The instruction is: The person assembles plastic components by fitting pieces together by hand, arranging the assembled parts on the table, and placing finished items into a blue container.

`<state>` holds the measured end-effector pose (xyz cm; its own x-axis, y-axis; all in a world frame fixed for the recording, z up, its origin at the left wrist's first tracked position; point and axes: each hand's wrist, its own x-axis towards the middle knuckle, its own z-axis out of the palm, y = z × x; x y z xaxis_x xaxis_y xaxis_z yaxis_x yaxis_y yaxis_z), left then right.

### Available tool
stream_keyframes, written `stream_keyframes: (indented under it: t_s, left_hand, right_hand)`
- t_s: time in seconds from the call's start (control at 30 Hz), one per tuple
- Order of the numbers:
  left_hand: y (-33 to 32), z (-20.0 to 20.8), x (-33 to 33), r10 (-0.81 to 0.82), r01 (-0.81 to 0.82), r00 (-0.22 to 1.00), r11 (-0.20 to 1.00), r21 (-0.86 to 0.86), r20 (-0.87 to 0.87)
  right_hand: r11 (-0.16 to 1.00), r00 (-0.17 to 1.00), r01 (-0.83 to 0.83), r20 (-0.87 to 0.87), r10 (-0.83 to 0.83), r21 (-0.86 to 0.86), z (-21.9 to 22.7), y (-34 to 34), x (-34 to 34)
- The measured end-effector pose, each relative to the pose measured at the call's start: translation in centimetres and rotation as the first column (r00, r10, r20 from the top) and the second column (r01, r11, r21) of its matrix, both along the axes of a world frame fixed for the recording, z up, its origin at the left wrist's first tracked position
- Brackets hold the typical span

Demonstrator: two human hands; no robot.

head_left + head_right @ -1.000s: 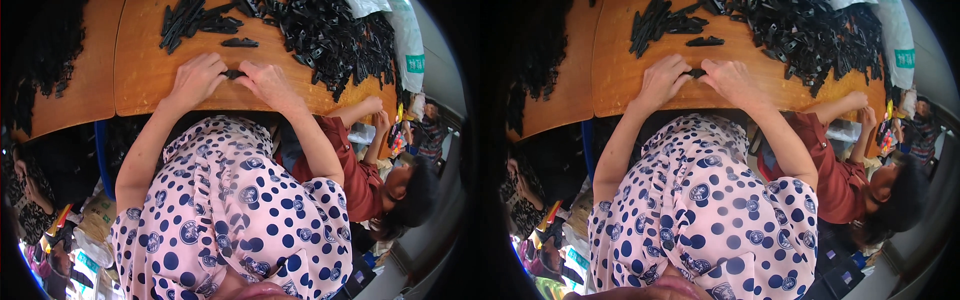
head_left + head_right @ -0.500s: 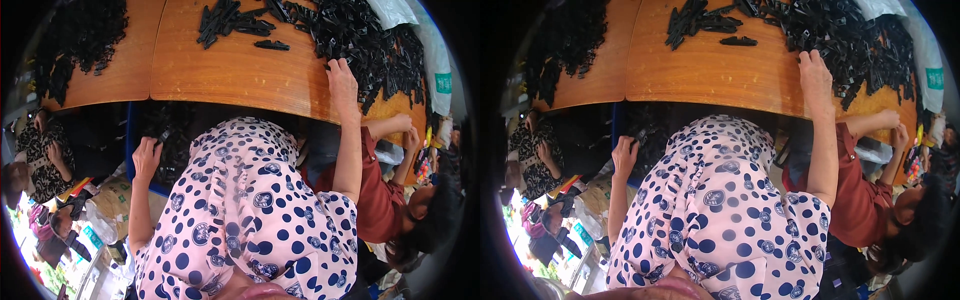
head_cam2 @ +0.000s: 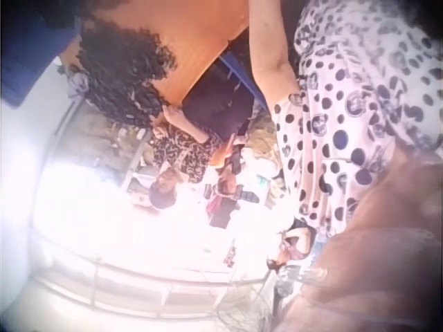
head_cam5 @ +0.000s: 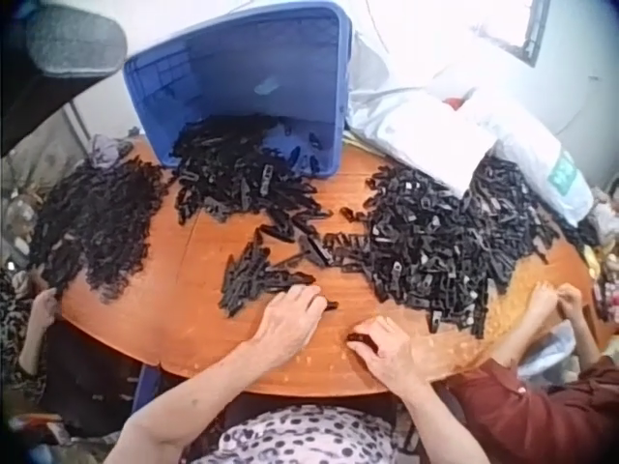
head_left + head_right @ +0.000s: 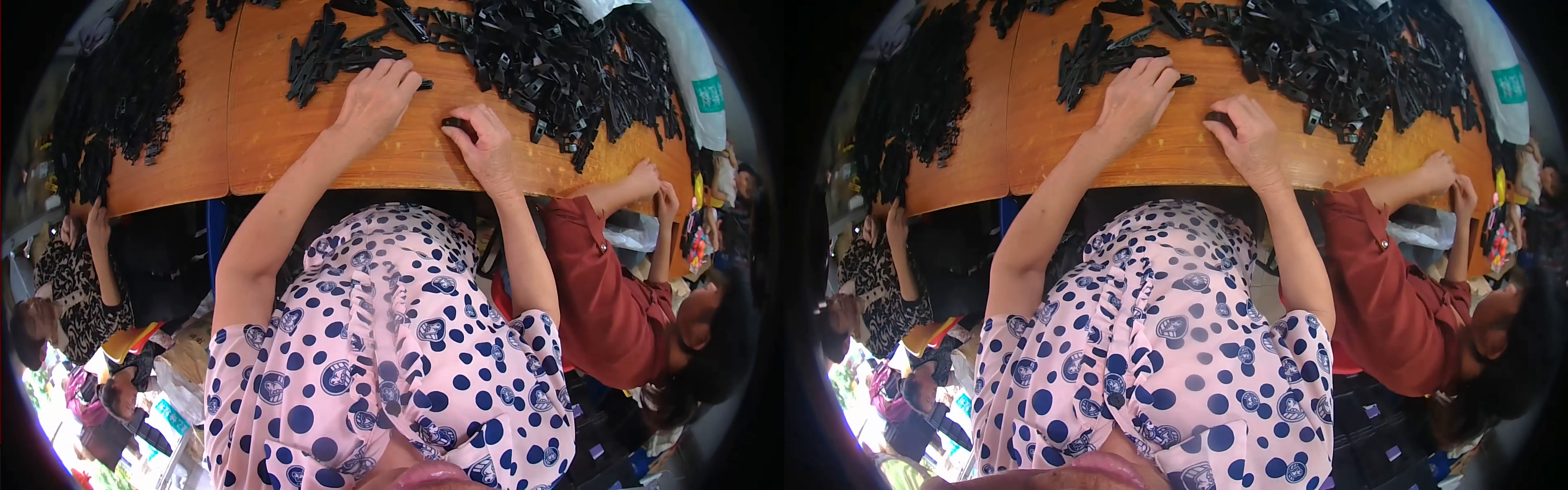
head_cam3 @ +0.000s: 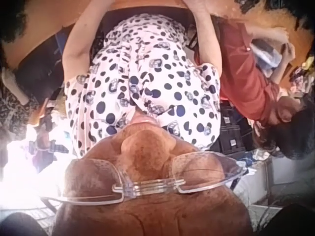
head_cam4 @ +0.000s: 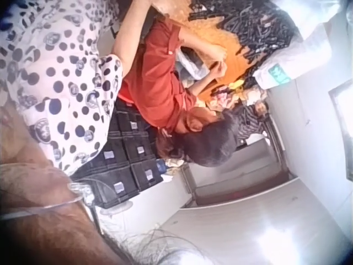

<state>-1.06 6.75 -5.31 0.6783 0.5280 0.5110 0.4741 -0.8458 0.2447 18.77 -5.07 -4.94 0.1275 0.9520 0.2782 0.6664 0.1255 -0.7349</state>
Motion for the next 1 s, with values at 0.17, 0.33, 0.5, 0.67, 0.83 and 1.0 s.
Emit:
stream_keyframes:
  t_s: [0.17, 0.33, 0.5, 0.67, 0.83, 1.0]
  left_hand:
    - [-1.2, -0.3, -2.8, -0.117, 0.122, 0.985, 0.992, 0.027, -0.128]
    - [-4.0, 0.4, -5.7, -0.215, 0.218, 0.973, 0.976, 0.030, -0.081]
    - [-4.8, -0.3, -5.6, 0.047, -0.020, 0.994, 0.967, -0.255, 0.102]
    - [-4.1, -0.7, -5.8, 0.038, 0.008, 0.992, 0.931, -0.365, 0.119]
    - [-4.1, -0.6, -5.6, 0.020, 0.049, 0.987, 0.905, -0.423, 0.157]
    - [-3.8, -1.1, -5.3, -0.006, 0.079, 0.984, 0.910, -0.408, 0.176]
  right_hand:
    - [0.998, 0.900, -0.063, 0.433, 0.048, 0.020, 1.5, -1.4, 1.5]
    - [0.996, 0.869, -0.090, 0.488, 0.086, -0.015, 2.5, -1.3, 1.4]
    - [0.980, 0.851, -0.188, 0.486, 0.198, -0.071, 3.4, 0.2, 0.3]
    - [0.905, 0.784, -0.403, 0.458, 0.418, -0.137, 4.5, 2.1, -1.7]
    - [0.858, 0.720, -0.412, 0.467, 0.513, -0.307, 5.1, 2.6, -2.2]
    - [0.854, 0.727, -0.395, 0.453, 0.516, -0.339, 4.4, 3.1, -2.8]
